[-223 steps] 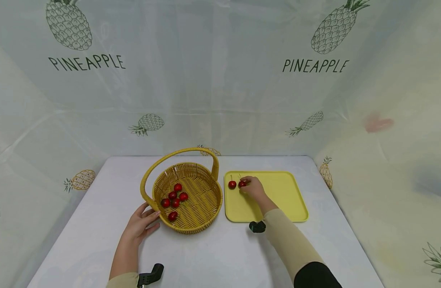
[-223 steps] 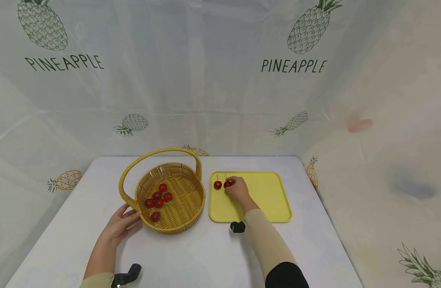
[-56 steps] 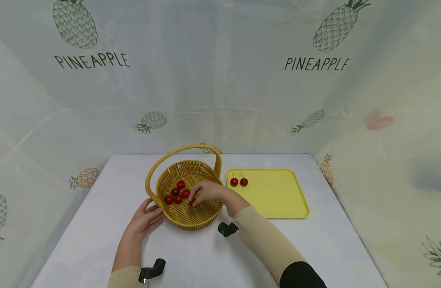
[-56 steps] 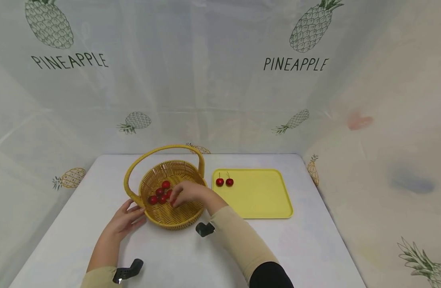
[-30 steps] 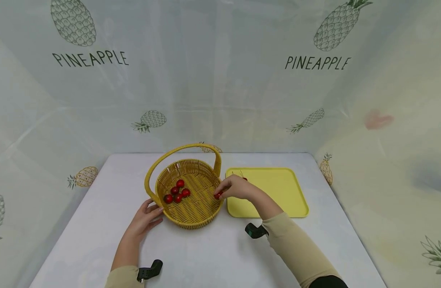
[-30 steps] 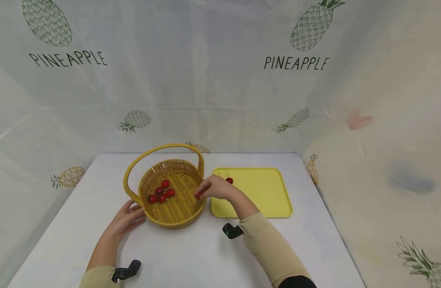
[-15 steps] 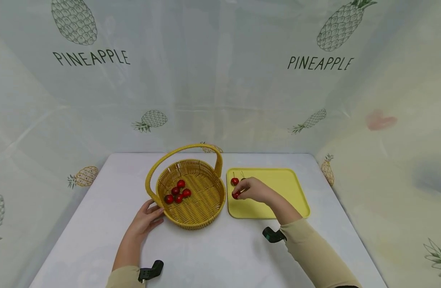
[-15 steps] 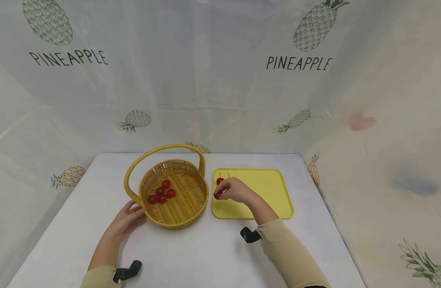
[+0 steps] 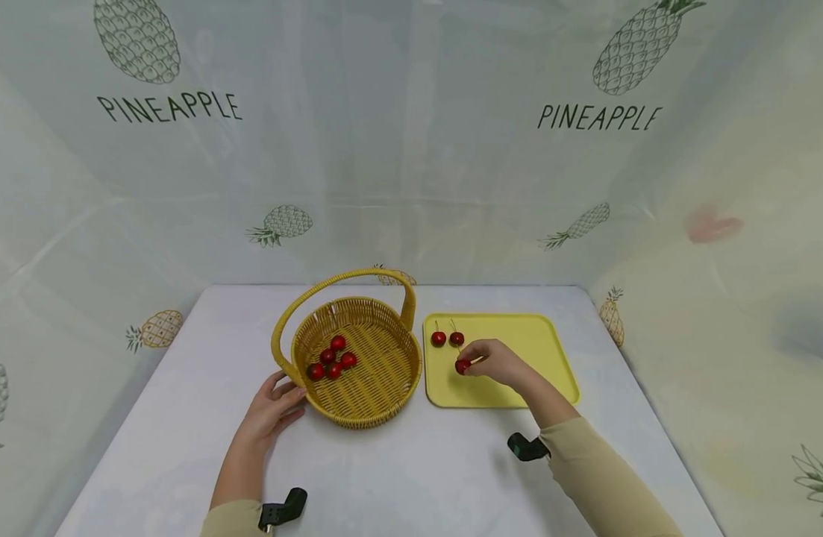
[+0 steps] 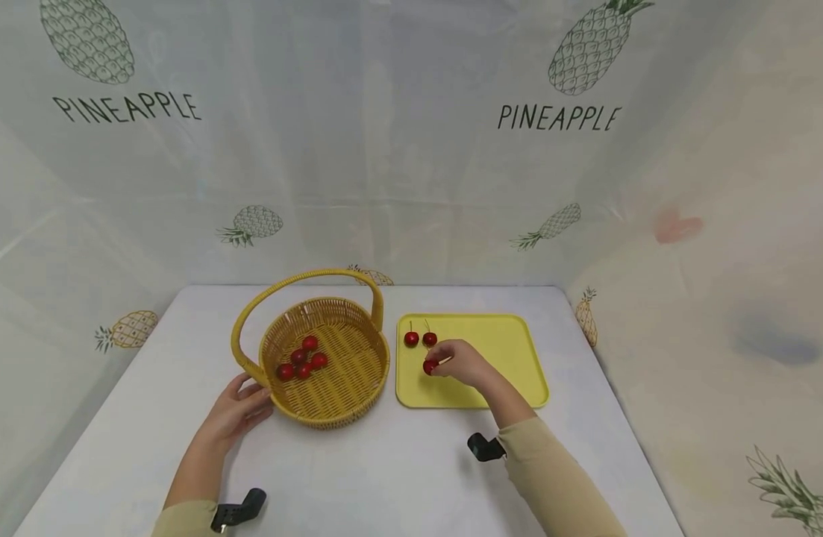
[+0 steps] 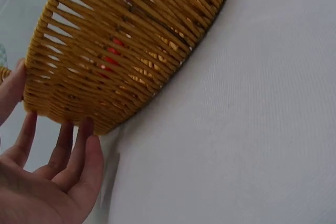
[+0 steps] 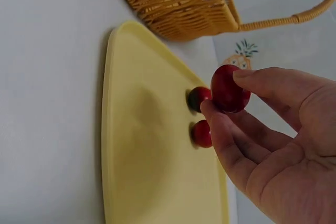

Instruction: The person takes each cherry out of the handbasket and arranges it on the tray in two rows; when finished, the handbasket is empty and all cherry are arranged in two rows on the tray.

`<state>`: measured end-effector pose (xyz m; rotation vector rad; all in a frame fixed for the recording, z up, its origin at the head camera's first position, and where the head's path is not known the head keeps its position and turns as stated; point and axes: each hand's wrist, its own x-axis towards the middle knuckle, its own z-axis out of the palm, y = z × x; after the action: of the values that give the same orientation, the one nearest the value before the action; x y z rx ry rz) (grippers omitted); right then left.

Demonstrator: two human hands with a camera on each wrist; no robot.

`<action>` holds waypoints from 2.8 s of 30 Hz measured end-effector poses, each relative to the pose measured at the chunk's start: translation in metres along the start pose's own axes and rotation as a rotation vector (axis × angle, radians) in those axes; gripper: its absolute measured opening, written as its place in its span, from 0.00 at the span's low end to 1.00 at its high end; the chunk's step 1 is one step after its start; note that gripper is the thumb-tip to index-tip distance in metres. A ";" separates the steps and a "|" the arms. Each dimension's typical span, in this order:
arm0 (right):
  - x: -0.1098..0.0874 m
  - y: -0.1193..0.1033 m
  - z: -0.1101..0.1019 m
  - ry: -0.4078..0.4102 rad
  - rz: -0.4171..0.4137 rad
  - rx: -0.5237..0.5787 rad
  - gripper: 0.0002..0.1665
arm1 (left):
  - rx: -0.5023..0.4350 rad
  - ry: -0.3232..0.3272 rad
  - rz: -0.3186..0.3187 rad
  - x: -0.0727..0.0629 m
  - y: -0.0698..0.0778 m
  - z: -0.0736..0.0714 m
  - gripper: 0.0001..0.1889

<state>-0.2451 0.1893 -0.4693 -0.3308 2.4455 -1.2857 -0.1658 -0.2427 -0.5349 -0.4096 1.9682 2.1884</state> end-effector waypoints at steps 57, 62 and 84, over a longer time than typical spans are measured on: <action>0.035 0.048 0.004 0.400 0.180 0.165 0.15 | 0.276 0.134 -0.005 -0.017 0.032 0.016 0.37; 0.044 0.055 0.005 0.460 0.155 0.169 0.16 | 0.257 0.127 -0.012 -0.018 0.031 0.017 0.37; 0.061 0.057 0.006 0.492 0.157 0.094 0.18 | 0.252 0.137 -0.010 -0.019 0.031 0.019 0.36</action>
<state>-0.2999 0.1939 -0.5317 0.2285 2.7174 -1.5493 -0.1586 -0.2261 -0.4981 -0.5401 2.2719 1.9180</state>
